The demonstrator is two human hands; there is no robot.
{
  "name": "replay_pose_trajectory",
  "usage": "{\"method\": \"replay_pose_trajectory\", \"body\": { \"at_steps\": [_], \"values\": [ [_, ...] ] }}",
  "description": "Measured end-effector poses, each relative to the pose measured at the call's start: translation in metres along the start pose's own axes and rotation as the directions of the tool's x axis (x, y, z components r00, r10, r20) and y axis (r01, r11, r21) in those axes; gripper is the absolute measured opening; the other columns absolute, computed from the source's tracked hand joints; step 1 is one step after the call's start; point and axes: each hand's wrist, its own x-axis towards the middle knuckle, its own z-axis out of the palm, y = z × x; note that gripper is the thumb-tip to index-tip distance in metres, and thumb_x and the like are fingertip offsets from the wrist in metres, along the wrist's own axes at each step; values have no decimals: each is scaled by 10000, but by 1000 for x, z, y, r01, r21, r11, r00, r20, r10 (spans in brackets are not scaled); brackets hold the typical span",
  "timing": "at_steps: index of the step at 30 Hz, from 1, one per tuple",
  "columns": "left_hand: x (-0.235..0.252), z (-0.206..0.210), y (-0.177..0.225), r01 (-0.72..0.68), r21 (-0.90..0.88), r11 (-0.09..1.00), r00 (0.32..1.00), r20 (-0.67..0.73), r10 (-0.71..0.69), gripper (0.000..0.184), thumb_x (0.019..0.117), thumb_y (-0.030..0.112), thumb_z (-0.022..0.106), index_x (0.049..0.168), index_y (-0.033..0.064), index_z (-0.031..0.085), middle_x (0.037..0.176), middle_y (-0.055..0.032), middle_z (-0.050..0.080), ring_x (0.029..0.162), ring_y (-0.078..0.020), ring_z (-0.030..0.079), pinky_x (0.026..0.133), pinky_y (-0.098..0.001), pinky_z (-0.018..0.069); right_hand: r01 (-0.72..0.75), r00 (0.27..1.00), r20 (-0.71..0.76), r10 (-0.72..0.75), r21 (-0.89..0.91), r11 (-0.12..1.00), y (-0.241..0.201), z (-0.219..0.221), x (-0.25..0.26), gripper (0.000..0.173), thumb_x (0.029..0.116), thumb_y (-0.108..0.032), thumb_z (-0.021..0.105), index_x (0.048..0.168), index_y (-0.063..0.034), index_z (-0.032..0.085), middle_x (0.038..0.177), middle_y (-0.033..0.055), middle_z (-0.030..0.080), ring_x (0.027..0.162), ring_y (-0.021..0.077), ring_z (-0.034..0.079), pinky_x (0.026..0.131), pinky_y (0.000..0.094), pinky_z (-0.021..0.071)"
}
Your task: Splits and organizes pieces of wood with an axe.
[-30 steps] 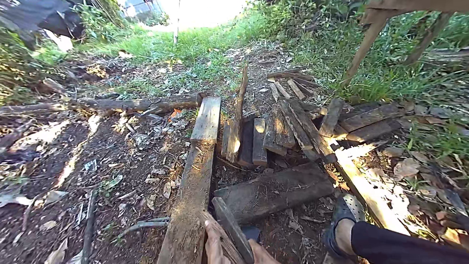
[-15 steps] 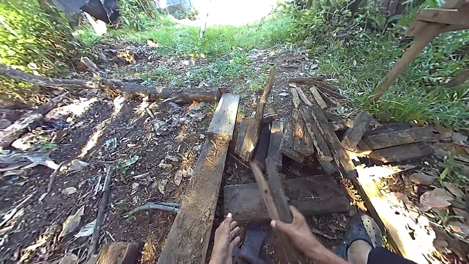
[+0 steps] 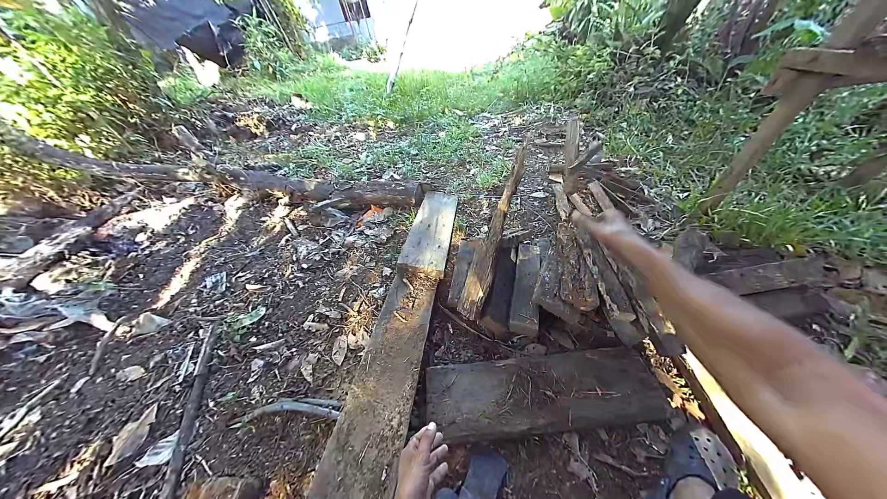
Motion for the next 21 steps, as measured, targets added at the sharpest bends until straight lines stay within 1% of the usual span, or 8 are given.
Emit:
{"method": "replay_pose_trajectory", "body": {
  "at_steps": [2, 5, 8, 11, 13, 15, 18, 21],
  "values": [
    [0, -4, 0, 7, 8, 1000, 1000, 10, -7, 484, 1065, 343, 567, 1410, 8, 511, 1254, -210, 671, 1059, -322, 698, 865, -478, 588, 18, 986, 166, -24, 41, 999, 38, 54, -28, 669, 944, -563, 674, 1268, 19, 616, 1121, 271, 672, 958, 411, 678, 835, 608, 559],
    [-3, -12, -3, 30, 29, 999, 999, 18, -31, 459, 1079, 330, 540, 1396, -2, 517, 1187, -204, 710, 999, -313, 730, 844, -459, 607, -100, 956, 286, 66, 106, 989, 69, 133, -54, 680, 922, -609, 674, 1268, -26, 629, 1109, 218, 706, 904, 351, 723, 794, 525, 607],
    [-5, -16, -7, 59, 32, 998, 998, 30, -60, 450, 1082, 328, 536, 1375, -13, 527, 1138, -210, 731, 959, -317, 746, 824, -457, 618, -202, 945, 294, 142, 184, 962, 52, 180, -66, 794, 852, -679, 715, 1278, -19, 604, 1127, 217, 693, 928, 341, 720, 795, 499, 608],
    [-8, -19, -7, 79, 40, 996, 997, 22, -79, 435, 1078, 328, 547, 1347, -13, 553, 1115, -207, 741, 951, -317, 750, 837, -458, 619, -252, 954, 222, 203, 217, 943, 31, 216, -70, 965, 766, -807, 690, 1347, -50, 547, 1132, 231, 673, 908, 367, 703, 752, 537, 595],
    [-10, -17, -6, 75, 56, 996, 997, 32, -77, 428, 1079, 326, 548, 1342, -12, 565, 1112, -202, 743, 947, -309, 750, 838, -448, 619, -272, 957, 153, 247, 174, 946, 19, 234, -72, 1072, 704, -846, 704, 1405, -63, 492, 1206, 269, 632, 992, 415, 669, 776, 592, 568],
    [-11, -14, -3, 63, 69, 996, 997, 48, -67, 417, 1080, 318, 549, 1330, -14, 575, 1101, -198, 748, 937, -302, 754, 832, -436, 621, -307, 945, 152, 290, 101, 946, 11, 247, -68, 1135, 694, -821, 738, 1455, -31, 445, 1325, 288, 579, 1150, 440, 632, 863, 630, 561],
    [-13, -11, -2, 42, 95, 995, 996, 76, -49, 400, 1080, 307, 550, 1315, -14, 585, 1089, -192, 752, 935, -297, 755, 837, -429, 621, -298, 932, 228, 281, 42, 954, 19, 266, -63, 994, 773, -724, 753, 1395, 6, 495, 1292, 297, 591, 1136, 448, 636, 881, 631, 556],
    [-14, -12, -1, 29, 115, 993, 994, 99, -40, 387, 1075, 298, 563, 1307, -10, 595, 1090, -183, 753, 942, -285, 754, 846, -419, 618, -181, 957, 223, 187, -47, 982, 26, 274, -55, 787, 895, -611, 698, 1346, 15, 545, 1285, 309, 595, 1147, 464, 628, 911, 642, 536]
  ]
}}
